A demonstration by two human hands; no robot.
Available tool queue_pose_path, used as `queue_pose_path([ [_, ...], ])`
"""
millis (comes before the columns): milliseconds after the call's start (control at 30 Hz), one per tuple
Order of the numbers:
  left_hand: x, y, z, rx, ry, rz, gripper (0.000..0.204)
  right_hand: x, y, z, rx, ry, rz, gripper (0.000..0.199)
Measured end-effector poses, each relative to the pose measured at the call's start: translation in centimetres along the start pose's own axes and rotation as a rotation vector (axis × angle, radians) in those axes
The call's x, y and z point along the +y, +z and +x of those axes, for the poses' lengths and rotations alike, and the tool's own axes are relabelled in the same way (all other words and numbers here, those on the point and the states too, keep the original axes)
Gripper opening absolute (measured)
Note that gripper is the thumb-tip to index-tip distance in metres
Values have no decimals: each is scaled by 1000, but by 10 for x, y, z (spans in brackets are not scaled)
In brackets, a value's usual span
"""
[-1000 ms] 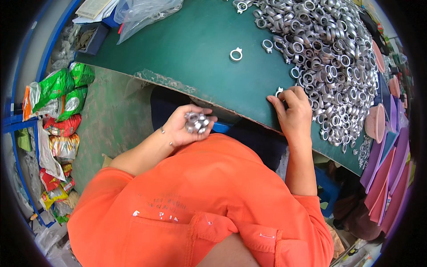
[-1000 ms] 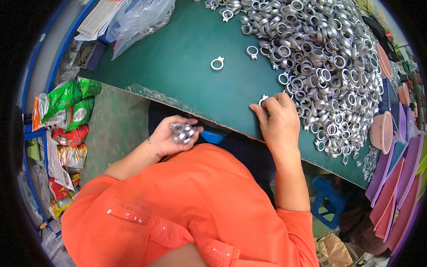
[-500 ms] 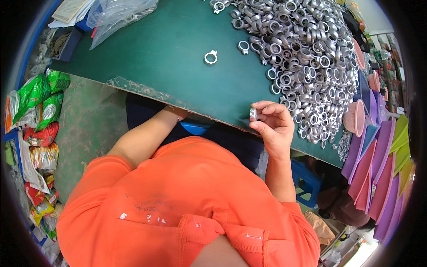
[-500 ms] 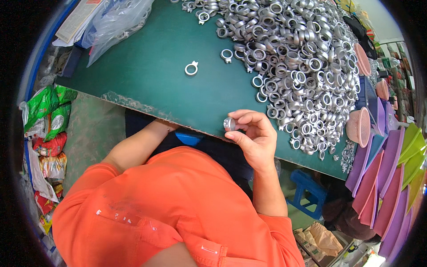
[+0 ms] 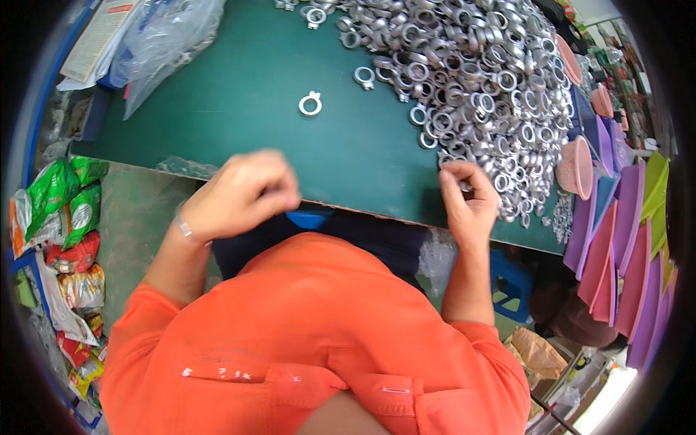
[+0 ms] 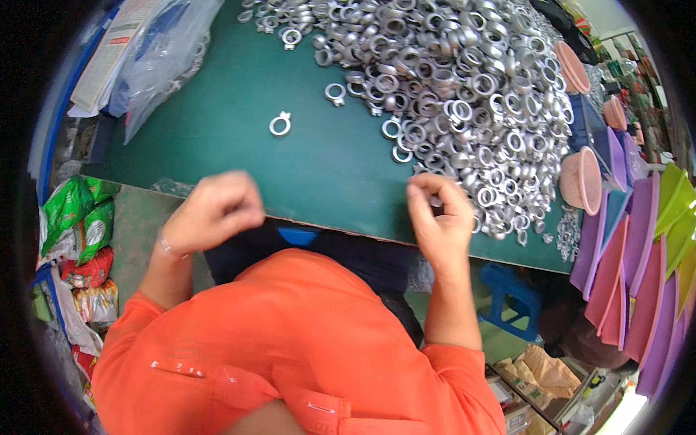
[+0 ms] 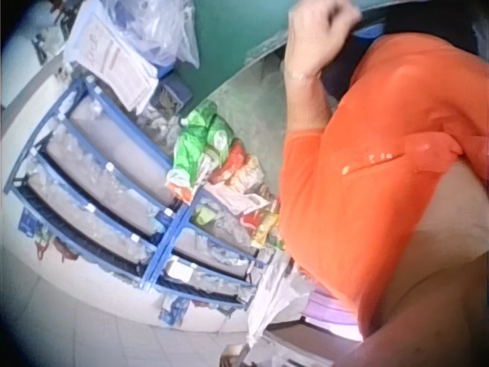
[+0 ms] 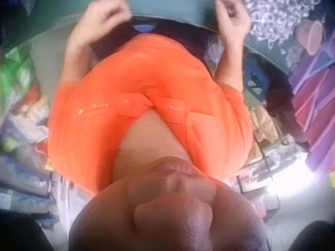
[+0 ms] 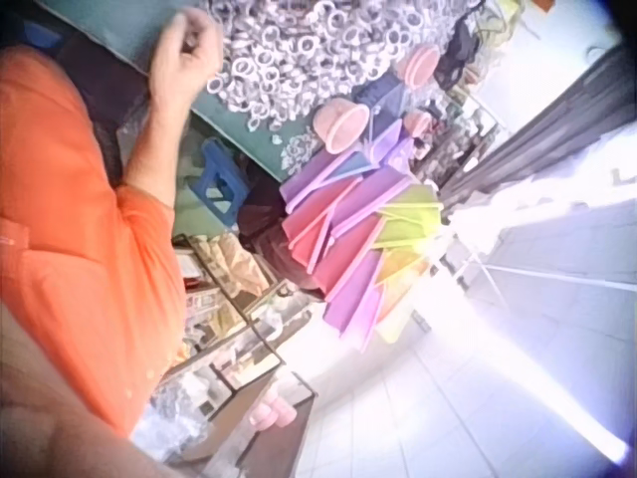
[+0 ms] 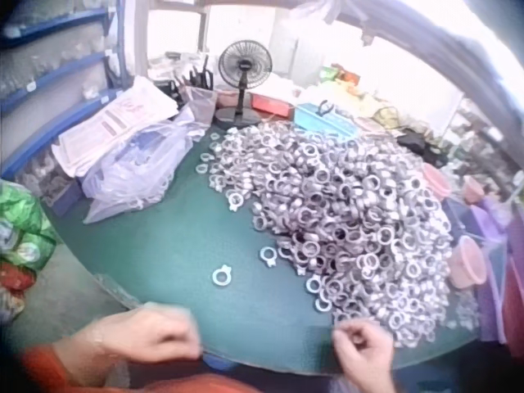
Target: The person picks up metal rings from a large pile on a green workbench and holds several of them in their hands while looking at them.
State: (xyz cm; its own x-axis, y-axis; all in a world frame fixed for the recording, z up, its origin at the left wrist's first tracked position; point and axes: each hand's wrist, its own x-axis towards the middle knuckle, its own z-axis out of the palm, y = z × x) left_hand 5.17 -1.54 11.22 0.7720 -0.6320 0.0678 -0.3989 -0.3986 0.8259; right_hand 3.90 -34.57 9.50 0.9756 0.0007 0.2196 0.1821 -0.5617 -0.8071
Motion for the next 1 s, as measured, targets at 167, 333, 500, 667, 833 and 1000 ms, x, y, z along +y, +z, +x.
queue_pose_path([
  [167,-16,5,61,519,-75,465,35,-33,3,13,-87,-153,-645,14],
  [333,-25,10,73,467,-79,458,32,-38,2,21,-149,-150,-815,12],
  [500,-1,5,64,344,-188,-279,25,-37,-1,26,-145,-183,-878,11],
  [667,0,12,63,392,40,-768,28,-35,-7,29,-224,-244,-965,6],
  [833,9,13,69,318,3,-1129,25,-40,-16,32,-267,-284,-869,7],
  [1000,16,8,70,272,-187,-1366,23,-39,-29,31,-426,507,474,7],
])
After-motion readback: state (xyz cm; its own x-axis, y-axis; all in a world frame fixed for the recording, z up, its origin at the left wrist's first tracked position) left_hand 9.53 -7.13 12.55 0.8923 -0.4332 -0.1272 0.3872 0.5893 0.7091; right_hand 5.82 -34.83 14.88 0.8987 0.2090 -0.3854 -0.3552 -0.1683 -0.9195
